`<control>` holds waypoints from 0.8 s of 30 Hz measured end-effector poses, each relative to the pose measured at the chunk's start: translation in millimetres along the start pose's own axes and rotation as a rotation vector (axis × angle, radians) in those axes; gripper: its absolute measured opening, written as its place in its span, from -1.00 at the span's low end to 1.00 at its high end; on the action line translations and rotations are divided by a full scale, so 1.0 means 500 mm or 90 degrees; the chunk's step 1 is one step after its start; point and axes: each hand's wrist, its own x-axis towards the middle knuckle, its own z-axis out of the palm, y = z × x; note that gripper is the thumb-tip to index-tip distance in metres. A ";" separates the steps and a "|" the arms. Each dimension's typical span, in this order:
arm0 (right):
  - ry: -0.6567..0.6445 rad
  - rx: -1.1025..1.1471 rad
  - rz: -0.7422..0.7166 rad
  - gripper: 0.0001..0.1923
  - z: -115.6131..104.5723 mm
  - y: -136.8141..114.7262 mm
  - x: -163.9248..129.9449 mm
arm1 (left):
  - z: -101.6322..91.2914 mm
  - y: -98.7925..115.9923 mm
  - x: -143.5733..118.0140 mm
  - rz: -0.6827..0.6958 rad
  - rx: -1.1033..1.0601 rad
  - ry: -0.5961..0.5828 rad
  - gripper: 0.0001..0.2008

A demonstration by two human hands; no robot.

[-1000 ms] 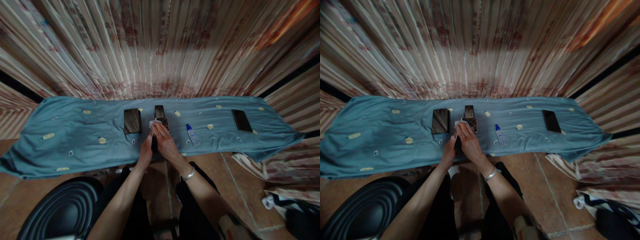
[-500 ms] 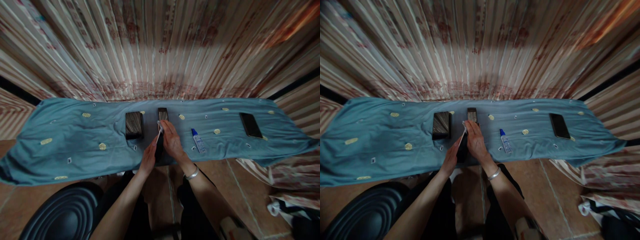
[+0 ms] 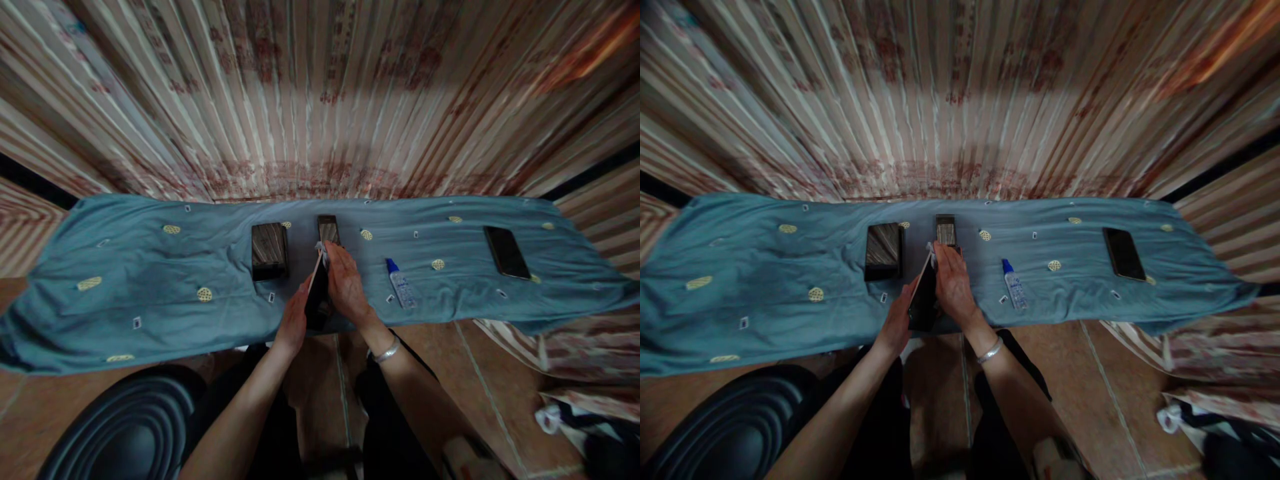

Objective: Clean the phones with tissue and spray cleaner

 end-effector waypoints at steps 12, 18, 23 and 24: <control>-0.014 0.007 0.028 -0.48 -0.015 0.012 -0.005 | 0.012 0.031 -0.013 -0.074 -0.120 0.004 -0.36; 0.005 0.076 0.068 -0.51 -0.010 0.019 -0.010 | 0.010 0.036 -0.016 -0.073 -0.151 0.002 -0.39; 0.038 0.148 0.130 -0.53 0.002 0.026 -0.013 | 0.008 0.037 -0.015 -0.073 -0.189 -0.006 -0.45; 0.045 0.157 0.142 -0.53 0.005 0.026 -0.014 | 0.009 0.037 -0.015 -0.077 -0.194 -0.007 -0.46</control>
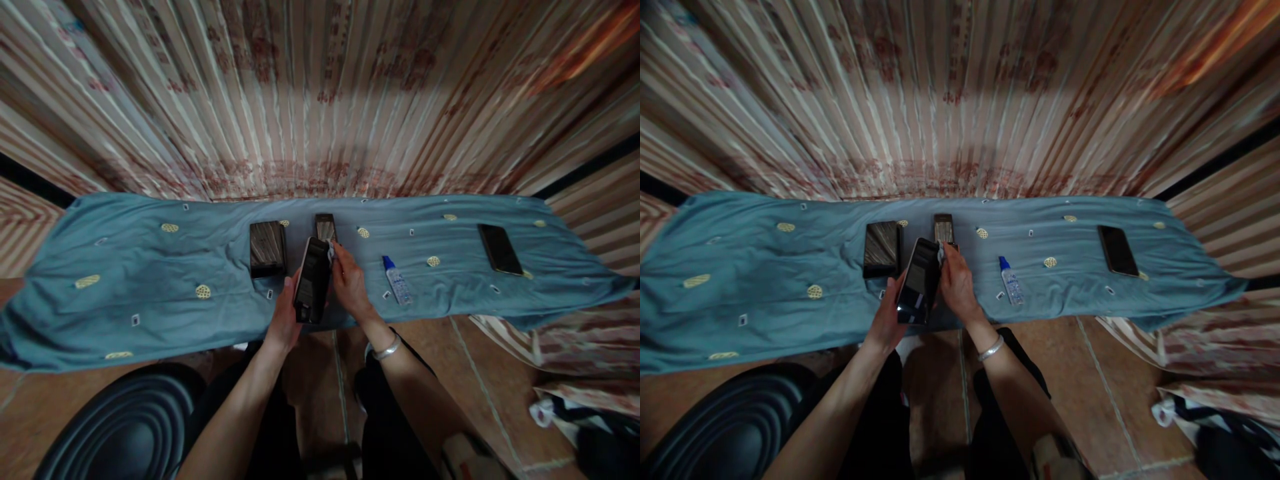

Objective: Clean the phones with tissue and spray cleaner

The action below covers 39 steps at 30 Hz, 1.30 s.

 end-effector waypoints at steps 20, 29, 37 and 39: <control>-0.009 0.045 0.035 -0.54 0.019 -0.022 -0.027 | 0.004 -0.001 0.012 0.073 -0.002 0.007 -0.50; -0.033 0.067 0.060 -0.55 0.021 -0.032 -0.043 | 0.009 -0.007 0.014 0.095 -0.031 0.056 -0.59; -0.037 0.078 0.056 -0.57 0.023 -0.045 -0.061 | 0.013 0.004 0.009 0.111 0.000 0.091 -0.64; -0.043 0.084 0.056 -0.57 0.023 -0.048 -0.066 | 0.013 0.006 0.008 0.109 -0.006 0.090 -0.64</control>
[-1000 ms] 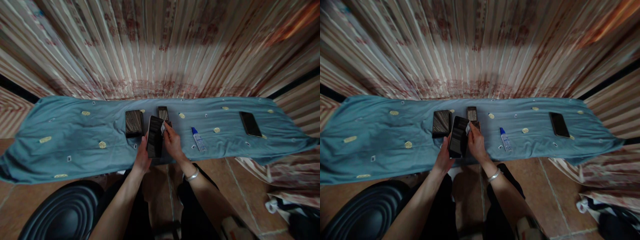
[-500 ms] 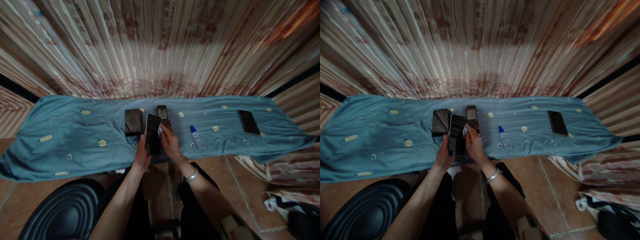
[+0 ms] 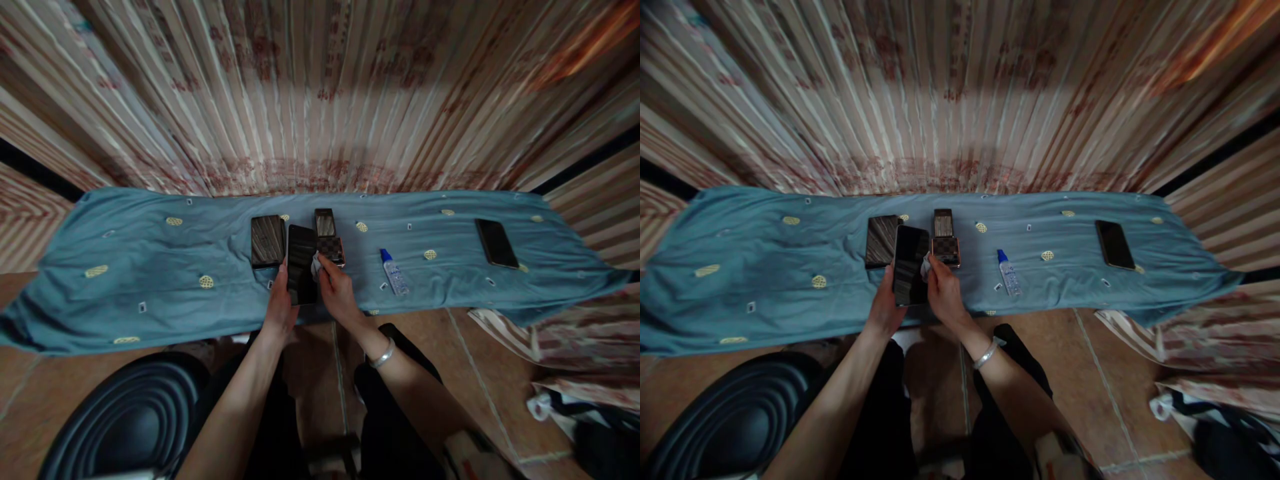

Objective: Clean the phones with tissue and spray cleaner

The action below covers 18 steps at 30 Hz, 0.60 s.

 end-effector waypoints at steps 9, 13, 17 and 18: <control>-0.046 0.002 0.009 -0.57 0.004 -0.009 -0.026 | 0.001 0.009 0.003 0.005 -0.023 0.007 -0.60; -0.067 0.008 0.009 -0.56 0.002 -0.014 -0.040 | 0.002 0.014 -0.001 0.012 -0.025 -0.006 -0.60; -0.088 0.001 0.001 -0.55 -0.002 -0.019 -0.052 | -0.002 0.015 -0.003 0.030 -0.020 -0.009 -0.61; -0.095 -0.003 -0.003 -0.55 -0.003 -0.019 -0.054 | -0.003 0.015 -0.003 0.029 -0.018 -0.009 -0.61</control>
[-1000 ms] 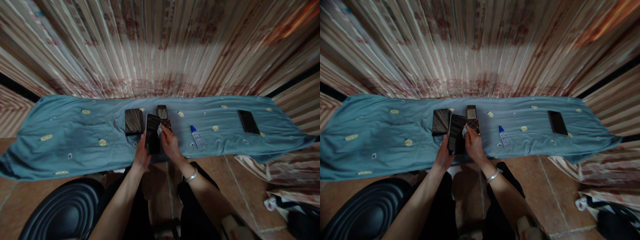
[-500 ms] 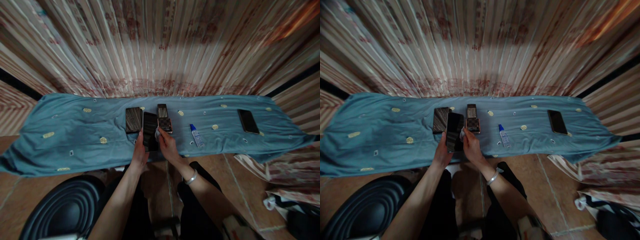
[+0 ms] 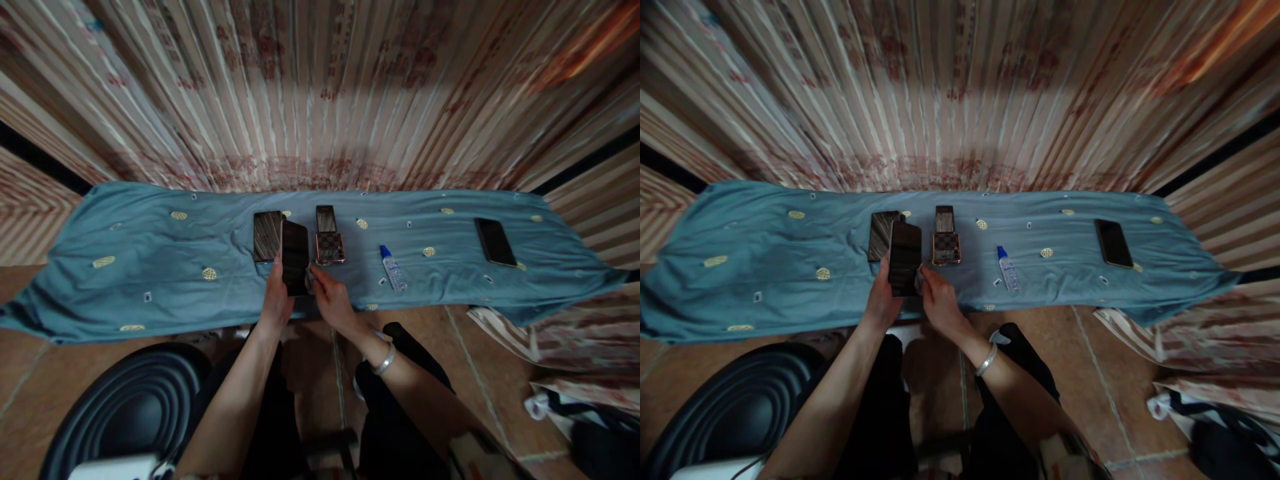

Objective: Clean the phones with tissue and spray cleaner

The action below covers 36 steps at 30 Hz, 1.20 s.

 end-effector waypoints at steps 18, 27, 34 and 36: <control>-0.093 -0.015 0.063 -0.63 -0.068 -0.044 -0.012 | -0.010 0.006 0.019 -0.033 -0.003 0.015 -0.58; -0.060 -0.093 -0.135 -0.66 -0.069 -0.034 -0.013 | -0.009 0.004 0.023 -0.097 -0.067 -0.008 -0.54; -0.067 -0.191 -0.211 -0.71 -0.066 -0.037 -0.012 | -0.004 0.009 0.020 -0.120 -0.106 -0.007 -0.47; -0.067 -0.213 -0.230 -0.72 -0.066 -0.039 -0.012 | -0.003 0.007 0.018 -0.119 -0.112 -0.012 -0.48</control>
